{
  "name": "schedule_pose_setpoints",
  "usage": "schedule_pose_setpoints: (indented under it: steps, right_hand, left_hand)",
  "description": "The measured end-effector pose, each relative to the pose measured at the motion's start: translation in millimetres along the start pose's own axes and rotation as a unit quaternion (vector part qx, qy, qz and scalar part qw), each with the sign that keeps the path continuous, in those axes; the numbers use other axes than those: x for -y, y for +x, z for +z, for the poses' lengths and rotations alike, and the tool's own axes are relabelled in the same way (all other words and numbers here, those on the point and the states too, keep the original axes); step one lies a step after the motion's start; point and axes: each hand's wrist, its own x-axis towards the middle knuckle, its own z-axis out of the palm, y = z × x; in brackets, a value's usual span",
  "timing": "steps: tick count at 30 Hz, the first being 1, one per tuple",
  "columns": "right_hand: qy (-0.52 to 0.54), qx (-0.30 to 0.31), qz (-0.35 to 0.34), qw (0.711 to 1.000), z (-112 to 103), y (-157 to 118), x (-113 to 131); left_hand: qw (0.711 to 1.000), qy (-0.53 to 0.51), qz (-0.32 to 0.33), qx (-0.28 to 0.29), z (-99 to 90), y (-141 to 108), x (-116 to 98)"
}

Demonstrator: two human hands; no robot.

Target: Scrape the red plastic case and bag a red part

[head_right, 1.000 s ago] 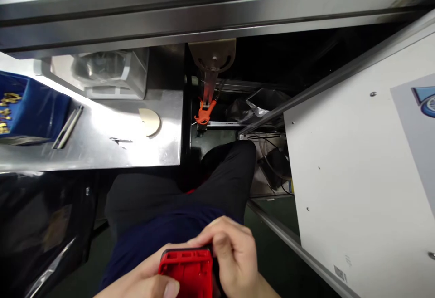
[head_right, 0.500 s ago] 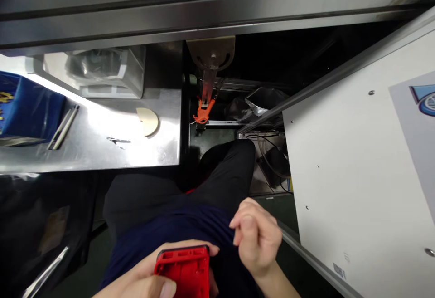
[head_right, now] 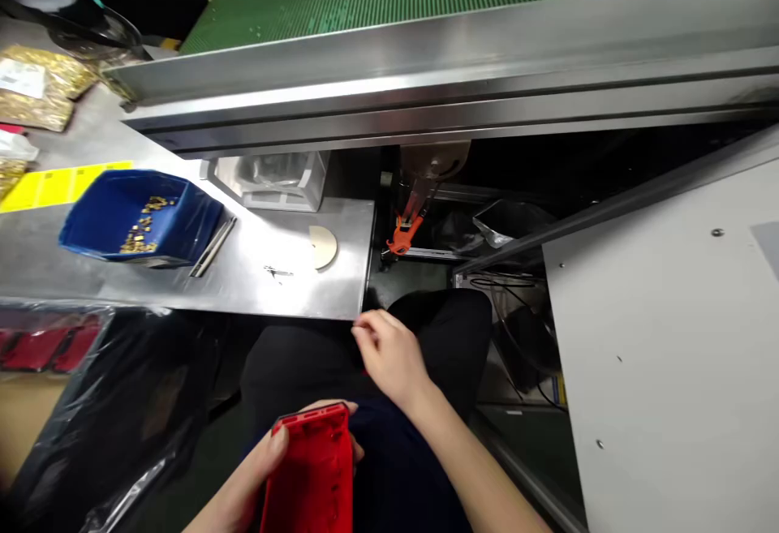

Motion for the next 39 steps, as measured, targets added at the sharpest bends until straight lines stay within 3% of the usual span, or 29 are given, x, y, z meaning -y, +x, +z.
schedule_pose_setpoints:
  steps: [3,6,10,14,19,21,25,29,34,39]
  right_hand:
    - [-0.038,0.031,-0.061,0.997,42,68,47]
    - [-0.063,0.057,-0.066,0.994,80,122,81]
    - [-0.067,0.087,-0.038,0.993,103,149,88]
    - [-0.017,0.11,-0.027,0.993,86,118,67]
    - [0.152,0.143,0.004,0.978,18,30,39]
    - [0.213,0.107,0.024,0.971,-14,-8,40]
    - [0.174,0.087,-0.007,0.981,-55,-72,59]
    - [0.105,0.047,-0.065,0.991,-55,-102,69]
    - [0.086,0.002,-0.068,0.994,-44,-111,61]
    - [0.102,-0.01,-0.07,0.992,-43,-113,55]
  left_hand:
    - [1.0,-0.001,0.002,-0.03,-11.2,-17,8]
    - [0.999,0.01,0.032,-0.013,-14.7,-30,15]
    - [0.998,0.016,0.056,0.021,-18.3,-40,20]
    - [0.998,0.001,0.064,0.001,-26.2,-44,27]
    - [0.998,0.0,0.054,-0.025,-27.6,-38,26]
    - [0.999,-0.002,0.054,-0.005,-22.3,-30,19]
    - [0.997,-0.022,0.034,0.06,-6.3,-11,5]
    - [0.996,-0.022,-0.014,0.083,6.5,0,2]
    - [0.994,0.031,-0.062,0.08,16.3,7,3]
    - [0.994,0.085,-0.048,0.051,21.4,12,2]
